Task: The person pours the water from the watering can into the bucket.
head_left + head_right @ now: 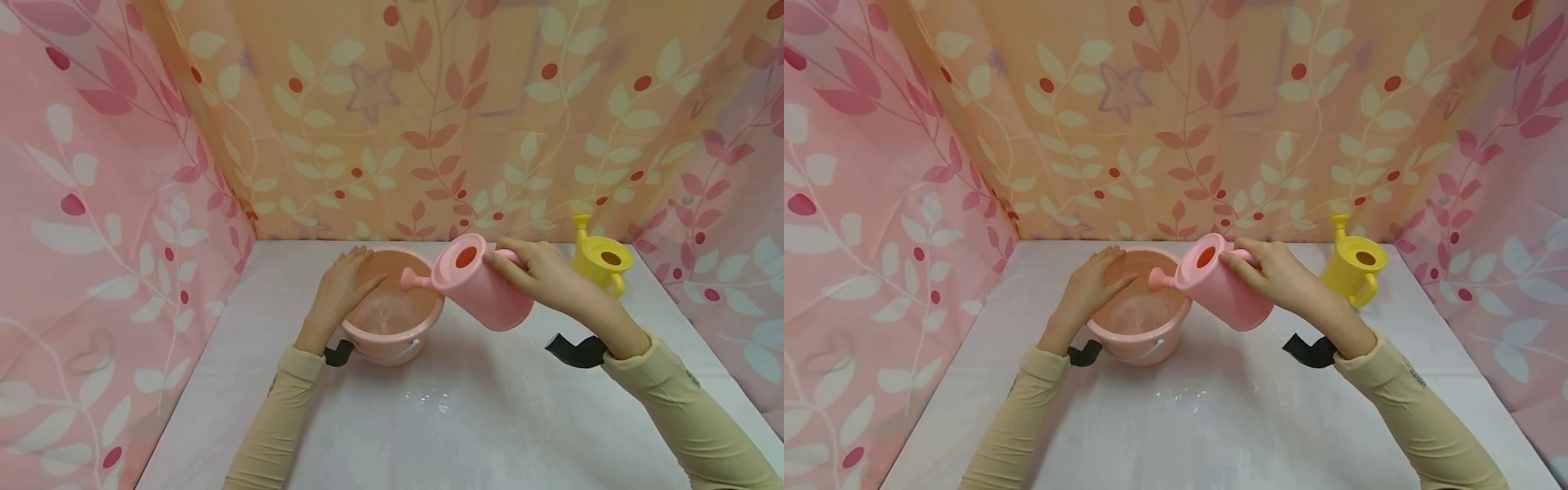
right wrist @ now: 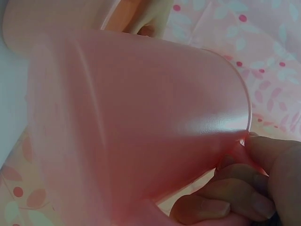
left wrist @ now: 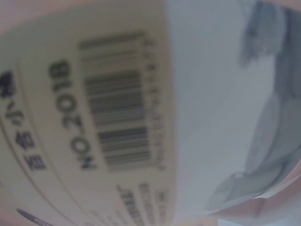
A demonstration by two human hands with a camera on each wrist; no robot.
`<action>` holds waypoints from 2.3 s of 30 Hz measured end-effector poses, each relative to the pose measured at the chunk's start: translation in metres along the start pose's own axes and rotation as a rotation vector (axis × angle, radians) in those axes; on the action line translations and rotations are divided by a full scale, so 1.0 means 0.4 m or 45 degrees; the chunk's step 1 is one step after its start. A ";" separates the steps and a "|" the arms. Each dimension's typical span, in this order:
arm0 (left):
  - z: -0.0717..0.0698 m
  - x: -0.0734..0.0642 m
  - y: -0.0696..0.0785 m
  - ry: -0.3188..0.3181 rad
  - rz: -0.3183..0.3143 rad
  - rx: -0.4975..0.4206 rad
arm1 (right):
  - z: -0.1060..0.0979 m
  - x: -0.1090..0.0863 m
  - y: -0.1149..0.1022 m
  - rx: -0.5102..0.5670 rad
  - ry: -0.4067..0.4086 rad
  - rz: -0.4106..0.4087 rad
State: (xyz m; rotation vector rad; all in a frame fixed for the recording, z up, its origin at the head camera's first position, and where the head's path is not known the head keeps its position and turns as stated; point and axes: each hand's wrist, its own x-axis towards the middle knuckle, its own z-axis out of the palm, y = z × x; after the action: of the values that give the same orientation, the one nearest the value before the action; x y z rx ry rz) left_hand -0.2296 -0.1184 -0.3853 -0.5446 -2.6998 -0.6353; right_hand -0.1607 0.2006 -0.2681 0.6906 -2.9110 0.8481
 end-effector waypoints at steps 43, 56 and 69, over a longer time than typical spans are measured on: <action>-0.001 -0.001 0.002 0.007 0.018 -0.012 | 0.000 -0.001 0.002 -0.006 0.012 -0.014; 0.003 0.000 -0.001 0.018 0.027 -0.004 | 0.001 0.002 0.008 -0.027 0.045 -0.051; 0.003 -0.001 0.000 0.015 0.025 0.001 | 0.002 0.003 0.005 -0.018 0.027 -0.024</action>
State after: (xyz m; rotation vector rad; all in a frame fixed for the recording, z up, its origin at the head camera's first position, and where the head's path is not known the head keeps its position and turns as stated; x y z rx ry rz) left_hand -0.2296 -0.1182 -0.3864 -0.5648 -2.6799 -0.6308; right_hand -0.1624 0.2014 -0.2695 0.7018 -2.8843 0.8272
